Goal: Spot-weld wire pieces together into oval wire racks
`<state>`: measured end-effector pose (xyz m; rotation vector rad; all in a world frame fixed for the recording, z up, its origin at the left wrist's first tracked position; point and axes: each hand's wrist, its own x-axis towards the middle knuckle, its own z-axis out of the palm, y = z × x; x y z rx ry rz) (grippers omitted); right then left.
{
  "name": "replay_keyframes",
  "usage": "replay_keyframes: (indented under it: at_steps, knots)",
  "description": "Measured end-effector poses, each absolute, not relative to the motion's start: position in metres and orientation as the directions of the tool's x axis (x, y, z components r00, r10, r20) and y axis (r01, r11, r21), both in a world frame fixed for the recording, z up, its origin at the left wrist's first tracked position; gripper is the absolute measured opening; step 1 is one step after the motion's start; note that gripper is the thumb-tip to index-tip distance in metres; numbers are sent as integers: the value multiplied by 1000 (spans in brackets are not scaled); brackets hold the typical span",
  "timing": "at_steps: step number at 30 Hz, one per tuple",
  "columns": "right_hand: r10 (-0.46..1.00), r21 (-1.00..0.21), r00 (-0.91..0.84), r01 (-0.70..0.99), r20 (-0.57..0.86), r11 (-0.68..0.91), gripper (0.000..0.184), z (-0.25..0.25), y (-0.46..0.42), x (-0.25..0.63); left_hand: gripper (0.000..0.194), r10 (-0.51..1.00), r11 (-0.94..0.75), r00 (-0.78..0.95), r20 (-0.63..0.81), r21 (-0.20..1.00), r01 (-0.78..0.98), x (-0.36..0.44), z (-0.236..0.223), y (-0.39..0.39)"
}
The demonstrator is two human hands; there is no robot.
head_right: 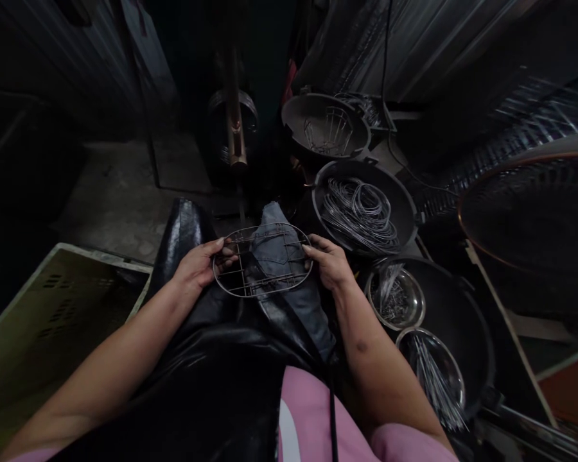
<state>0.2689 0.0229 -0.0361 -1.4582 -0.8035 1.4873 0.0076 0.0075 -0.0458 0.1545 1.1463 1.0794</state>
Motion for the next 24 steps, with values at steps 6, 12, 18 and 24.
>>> replay_keyframes:
  at_steps: [6,12,18,24]
  knots:
    - [947,-963,176,-15,-269,-270,50,-45,19,265,9,790,471,-51,-611,658,-587,9,-45,4]
    - [989,-925,-23,357,-143,-126,52,-33,11,276,19,823,426,-108,-558,731,-532,9,-49,2]
    - [950,-893,-232,440,-210,-90,92,-27,4,290,24,854,333,-261,-449,859,-390,23,-63,-1]
    - [956,-888,-214,451,-202,-87,92,-32,2,288,33,897,216,-357,-261,963,-163,33,-68,-14]
